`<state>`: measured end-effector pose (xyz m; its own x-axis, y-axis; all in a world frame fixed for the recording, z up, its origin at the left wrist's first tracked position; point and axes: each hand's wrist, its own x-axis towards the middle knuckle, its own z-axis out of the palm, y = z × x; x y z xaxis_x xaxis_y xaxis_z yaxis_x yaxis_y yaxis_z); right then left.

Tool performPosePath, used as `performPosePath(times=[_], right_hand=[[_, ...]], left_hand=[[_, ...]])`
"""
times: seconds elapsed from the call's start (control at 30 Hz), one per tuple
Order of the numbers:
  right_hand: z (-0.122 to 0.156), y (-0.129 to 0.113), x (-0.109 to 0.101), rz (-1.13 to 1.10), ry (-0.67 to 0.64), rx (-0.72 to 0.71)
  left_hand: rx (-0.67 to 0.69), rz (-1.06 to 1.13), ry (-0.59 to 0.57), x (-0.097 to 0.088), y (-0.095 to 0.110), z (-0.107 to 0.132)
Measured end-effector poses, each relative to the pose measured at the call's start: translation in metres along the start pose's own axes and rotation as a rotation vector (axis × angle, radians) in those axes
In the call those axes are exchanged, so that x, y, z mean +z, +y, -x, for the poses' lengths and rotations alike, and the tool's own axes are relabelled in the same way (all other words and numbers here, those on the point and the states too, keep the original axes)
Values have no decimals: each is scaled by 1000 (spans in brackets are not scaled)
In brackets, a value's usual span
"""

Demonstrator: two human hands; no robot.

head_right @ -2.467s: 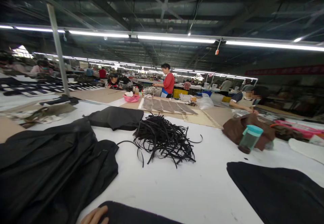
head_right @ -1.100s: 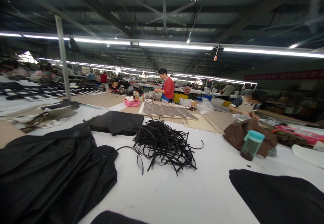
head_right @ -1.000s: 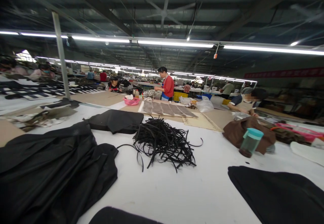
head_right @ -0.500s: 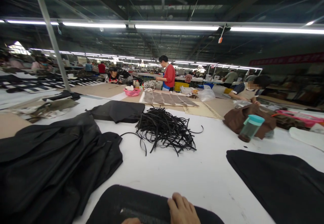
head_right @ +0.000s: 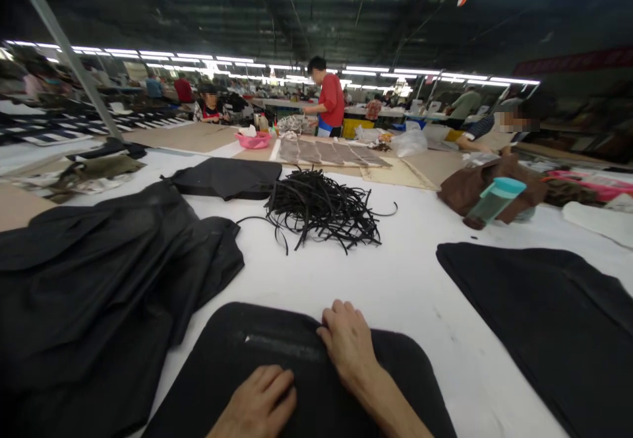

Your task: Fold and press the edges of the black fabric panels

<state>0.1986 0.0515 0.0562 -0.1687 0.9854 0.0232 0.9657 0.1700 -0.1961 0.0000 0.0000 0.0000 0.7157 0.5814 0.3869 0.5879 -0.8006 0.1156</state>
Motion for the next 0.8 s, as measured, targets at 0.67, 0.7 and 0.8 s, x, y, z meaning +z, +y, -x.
performPosePath(times=[0.67,0.7,0.8], right_hand=[[1,7,-11,-108,224,13],[1,8,-16,-44,303,-2],[2,7,-31,174,437,-128]], left_hand=[[117,278,-429,-34,-8,-18],[112,278,-426,-33,-8,-18],[101,281,-425,-33,-5,-18]])
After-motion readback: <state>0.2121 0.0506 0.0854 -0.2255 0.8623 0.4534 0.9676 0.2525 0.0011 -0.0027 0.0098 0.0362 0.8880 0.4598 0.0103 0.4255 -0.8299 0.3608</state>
